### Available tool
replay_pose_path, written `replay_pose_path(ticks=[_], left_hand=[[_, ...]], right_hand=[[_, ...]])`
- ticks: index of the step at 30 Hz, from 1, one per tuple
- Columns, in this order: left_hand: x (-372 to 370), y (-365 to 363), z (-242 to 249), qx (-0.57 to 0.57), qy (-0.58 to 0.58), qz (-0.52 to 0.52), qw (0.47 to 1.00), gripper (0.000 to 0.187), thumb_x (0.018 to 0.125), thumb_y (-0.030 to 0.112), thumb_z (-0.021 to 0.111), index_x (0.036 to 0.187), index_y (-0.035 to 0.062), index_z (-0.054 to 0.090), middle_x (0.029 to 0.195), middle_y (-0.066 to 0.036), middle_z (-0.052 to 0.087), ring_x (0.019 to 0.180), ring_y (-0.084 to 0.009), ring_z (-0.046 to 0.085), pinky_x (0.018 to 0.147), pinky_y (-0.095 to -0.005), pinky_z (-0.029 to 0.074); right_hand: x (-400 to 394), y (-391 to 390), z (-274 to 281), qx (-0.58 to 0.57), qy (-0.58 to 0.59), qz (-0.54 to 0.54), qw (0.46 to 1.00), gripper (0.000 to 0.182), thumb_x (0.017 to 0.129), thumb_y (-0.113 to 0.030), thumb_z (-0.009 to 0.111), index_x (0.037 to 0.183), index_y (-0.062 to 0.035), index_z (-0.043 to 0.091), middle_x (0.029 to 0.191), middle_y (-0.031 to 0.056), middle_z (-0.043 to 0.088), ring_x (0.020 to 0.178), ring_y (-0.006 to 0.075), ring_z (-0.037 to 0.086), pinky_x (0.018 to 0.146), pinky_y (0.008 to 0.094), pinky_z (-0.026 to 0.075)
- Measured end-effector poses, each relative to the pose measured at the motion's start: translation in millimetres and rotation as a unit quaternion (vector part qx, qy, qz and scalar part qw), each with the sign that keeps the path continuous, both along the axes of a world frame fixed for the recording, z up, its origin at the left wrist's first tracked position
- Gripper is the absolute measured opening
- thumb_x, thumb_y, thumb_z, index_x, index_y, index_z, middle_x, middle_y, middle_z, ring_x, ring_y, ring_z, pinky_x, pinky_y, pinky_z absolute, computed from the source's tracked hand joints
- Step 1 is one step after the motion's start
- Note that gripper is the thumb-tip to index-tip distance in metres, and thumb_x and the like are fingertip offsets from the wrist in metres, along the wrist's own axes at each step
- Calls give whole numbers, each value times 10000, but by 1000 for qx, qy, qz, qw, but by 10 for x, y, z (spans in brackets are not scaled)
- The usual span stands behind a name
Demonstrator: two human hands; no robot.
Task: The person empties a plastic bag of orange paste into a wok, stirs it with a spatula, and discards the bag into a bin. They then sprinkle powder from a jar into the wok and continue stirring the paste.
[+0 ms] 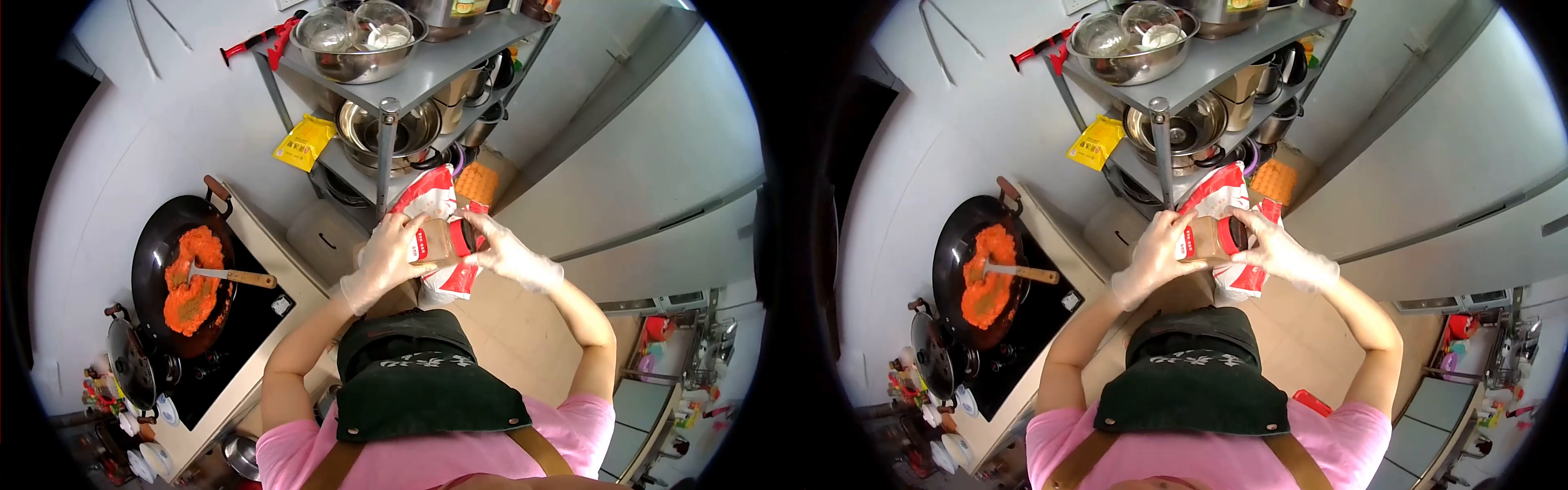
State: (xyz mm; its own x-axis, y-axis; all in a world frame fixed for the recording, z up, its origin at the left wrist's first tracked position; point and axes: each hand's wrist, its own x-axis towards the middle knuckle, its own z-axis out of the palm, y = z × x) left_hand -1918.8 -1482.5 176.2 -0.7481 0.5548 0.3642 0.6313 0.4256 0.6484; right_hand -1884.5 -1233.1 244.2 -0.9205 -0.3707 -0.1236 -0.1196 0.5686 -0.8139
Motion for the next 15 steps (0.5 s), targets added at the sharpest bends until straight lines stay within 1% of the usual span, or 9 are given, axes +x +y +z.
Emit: replay_pose_path(ticks=[2, 3, 4, 5, 7, 8, 9, 11, 15], left_hand=[[-102, -125, -87, 89, -127, -118, 981, 861, 670, 339, 878, 1347, -29, 494, 1231, -171, 515, 1140, -303, 527, 983, -401, 444], [-81, -150, 50, 92, -209, -187, 955, 840, 729, 328, 854, 1373, -42, 461, 1288, -155, 500, 1208, -270, 501, 1034, -374, 402], [-44, -133, 35, 114, -352, -225, 901, 862, 743, 330, 845, 1400, -44, 429, 1265, -116, 501, 1233, -239, 481, 1056, -365, 379], [-12, -89, -2, 153, -359, -254, 885, 869, 747, 327, 844, 1405, -49, 418, 1255, -103, 498, 1237, -220, 473, 1058, -358, 376], [90, -29, 10, 208, -385, -261, 860, 860, 742, 322, 843, 1405, -31, 425, 1226, -110, 503, 1203, -223, 491, 1043, -351, 385], [111, -25, 6, 178, -330, -237, 896, 852, 739, 321, 843, 1402, -22, 432, 1221, -118, 505, 1189, -235, 499, 1037, -355, 389], [122, -25, 5, 147, -272, -212, 927, 845, 736, 320, 843, 1399, -13, 438, 1215, -126, 507, 1174, -248, 506, 1030, -358, 394], [159, -22, -62, 111, -188, -153, 964, 822, 725, 329, 840, 1386, 19, 461, 1204, -152, 512, 1137, -301, 522, 1010, -380, 409], [214, -13, -152, 94, -191, -107, 971, 829, 725, 356, 835, 1387, 28, 460, 1252, -173, 514, 1174, -317, 520, 1022, -401, 410]], right_hand=[[129, -109, 250, 81, 174, 67, 979, 855, 734, -470, 781, 1388, -34, 444, 1203, 180, 513, 1120, 358, 562, 890, 428, 528], [171, -136, 323, 160, 229, 120, 953, 867, 718, -535, 751, 1369, -36, 471, 1181, 157, 525, 1085, 337, 579, 830, 409, 543], [195, -153, 347, 237, 284, 169, 914, 886, 703, -600, 722, 1351, -39, 498, 1159, 135, 537, 1051, 316, 597, 770, 391, 558], [221, -187, 326, 243, 360, 174, 884, 735, 790, -581, 655, 1268, -30, 564, 1079, 102, 573, 909, 253, 635, 628, 347, 546], [211, -150, 220, 223, 420, 163, 864, 587, 837, -459, 633, 1221, -18, 579, 1017, 98, 586, 814, 237, 634, 587, 337, 527], [207, -141, 156, 214, 449, 157, 853, 513, 861, -397, 621, 1198, -11, 587, 987, 96, 593, 767, 229, 633, 567, 332, 518], [194, -162, 109, 196, 476, 144, 845, 388, 832, -253, 581, 1136, -11, 599, 938, 108, 594, 688, 233, 613, 535, 335, 500], [150, -169, 11, 163, 475, 138, 854, 353, 867, -249, 535, 1105, 6, 593, 920, 134, 599, 652, 270, 599, 528, 370, 490], [63, -141, -258, 108, 457, 123, 874, 336, 923, -249, 477, 1113, 8, 581, 914, 158, 600, 658, 300, 605, 535, 395, 495]])
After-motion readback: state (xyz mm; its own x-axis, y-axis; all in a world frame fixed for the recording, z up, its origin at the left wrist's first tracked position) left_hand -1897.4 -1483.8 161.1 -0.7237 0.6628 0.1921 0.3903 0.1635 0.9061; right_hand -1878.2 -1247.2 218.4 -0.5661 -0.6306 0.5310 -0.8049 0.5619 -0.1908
